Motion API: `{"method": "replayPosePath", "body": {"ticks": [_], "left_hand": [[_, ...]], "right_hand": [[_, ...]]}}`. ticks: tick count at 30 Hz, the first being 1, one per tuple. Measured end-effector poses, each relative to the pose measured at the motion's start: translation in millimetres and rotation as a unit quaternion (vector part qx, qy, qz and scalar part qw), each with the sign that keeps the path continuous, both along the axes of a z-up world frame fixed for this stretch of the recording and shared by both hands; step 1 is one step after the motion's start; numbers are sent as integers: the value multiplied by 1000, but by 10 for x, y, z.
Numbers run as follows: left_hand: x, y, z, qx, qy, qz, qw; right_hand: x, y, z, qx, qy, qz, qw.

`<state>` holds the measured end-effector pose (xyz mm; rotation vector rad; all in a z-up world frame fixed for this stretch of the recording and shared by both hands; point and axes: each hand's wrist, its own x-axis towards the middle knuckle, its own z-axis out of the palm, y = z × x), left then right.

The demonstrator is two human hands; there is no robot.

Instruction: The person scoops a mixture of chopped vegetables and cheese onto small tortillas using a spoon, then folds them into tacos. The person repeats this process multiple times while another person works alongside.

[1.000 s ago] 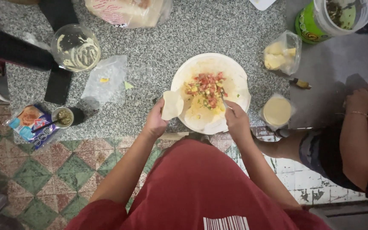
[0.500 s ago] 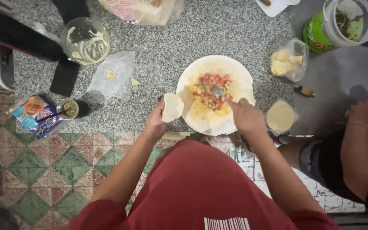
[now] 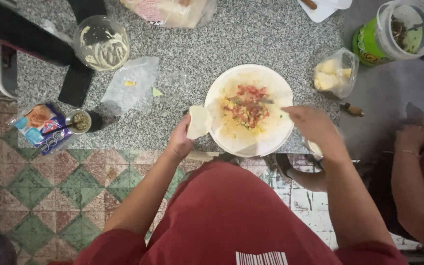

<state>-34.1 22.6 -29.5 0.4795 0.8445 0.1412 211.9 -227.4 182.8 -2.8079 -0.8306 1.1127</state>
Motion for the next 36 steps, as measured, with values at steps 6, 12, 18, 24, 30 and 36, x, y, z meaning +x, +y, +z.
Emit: {"method": "replayPosePath", "body": {"ticks": [6, 12, 18, 24, 30, 36], "left_hand": [[8, -107, 135, -8, 13, 2, 1000], [37, -114, 69, 8, -22, 16, 1000], [110, -152, 161, 16, -24, 15, 999], [168, -239, 183, 27, 13, 24, 999], [196, -279, 104, 24, 35, 11, 999], [159, -263, 188, -4, 25, 6, 1000]], "right_hand": [[303, -225, -313, 209, 101, -236, 944], [256, -167, -500, 279, 251, -281, 883], [-31, -177, -312, 179, 107, -170, 963], [-512, -651, -1214, 165, -227, 146, 949], [-660, -622, -1231, 170, -160, 94, 968], [-547, -531, -1016, 147, -309, 129, 931]]}}
